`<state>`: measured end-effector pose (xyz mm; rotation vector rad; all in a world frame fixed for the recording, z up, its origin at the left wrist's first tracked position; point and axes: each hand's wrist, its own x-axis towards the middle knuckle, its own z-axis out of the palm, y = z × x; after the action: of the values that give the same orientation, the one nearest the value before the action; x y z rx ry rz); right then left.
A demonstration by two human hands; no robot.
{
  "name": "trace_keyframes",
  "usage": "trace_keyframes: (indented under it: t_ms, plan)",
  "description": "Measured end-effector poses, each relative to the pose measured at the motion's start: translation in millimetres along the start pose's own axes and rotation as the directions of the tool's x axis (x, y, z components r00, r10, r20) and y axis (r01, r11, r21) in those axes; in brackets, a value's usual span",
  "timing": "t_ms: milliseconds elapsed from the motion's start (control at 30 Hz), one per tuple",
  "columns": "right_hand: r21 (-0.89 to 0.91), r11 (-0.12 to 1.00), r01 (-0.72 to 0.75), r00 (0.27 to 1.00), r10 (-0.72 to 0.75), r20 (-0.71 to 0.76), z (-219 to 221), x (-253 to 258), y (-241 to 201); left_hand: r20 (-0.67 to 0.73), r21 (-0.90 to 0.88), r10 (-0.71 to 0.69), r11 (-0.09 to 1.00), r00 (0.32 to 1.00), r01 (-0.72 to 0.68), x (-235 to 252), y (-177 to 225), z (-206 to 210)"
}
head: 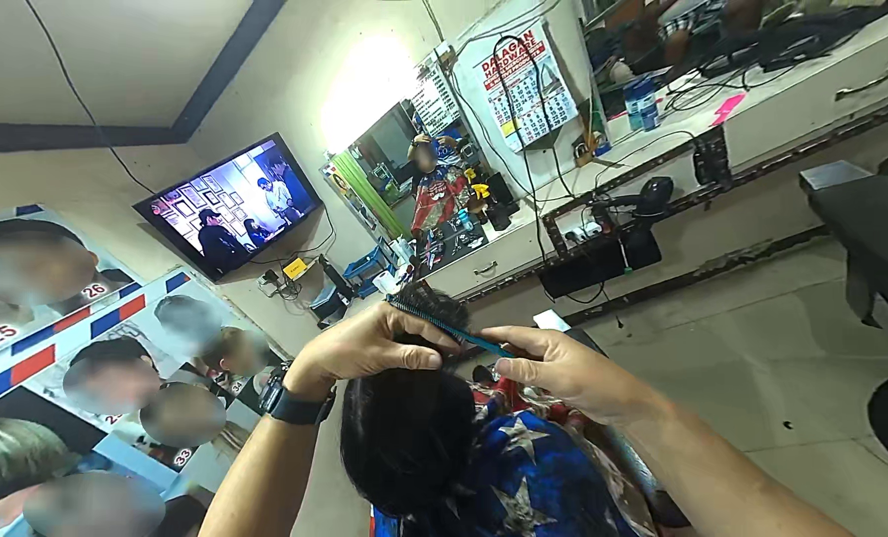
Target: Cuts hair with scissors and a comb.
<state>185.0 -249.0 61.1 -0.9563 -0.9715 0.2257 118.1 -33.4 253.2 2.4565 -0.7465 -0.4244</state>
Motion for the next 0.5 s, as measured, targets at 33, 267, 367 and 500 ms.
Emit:
trace_keyframes:
  t_ms: [33,267,367,500]
  plan:
    - [-0.016,1.0,0.01,1.0,-0.01,-0.002,-3,0,-3,-0.003,0.007,0.012,1.0,1.0,-0.012,3,3,-1]
    - [-0.076,0.996,0.054,0.998,-0.055,-0.009,-21,-1,-16,-0.023,0.08,0.06,0.995,0.998,-0.058,17,19,-3]
    - [-0.08,0.995,0.053,0.998,-0.054,-0.012,-26,-2,-21,-0.025,0.103,0.055,0.993,0.998,-0.052,21,24,-3]
    - [-0.093,0.995,0.039,0.999,-0.04,-0.006,-31,-3,-24,-0.023,0.126,0.063,0.99,0.998,-0.059,25,29,-1]
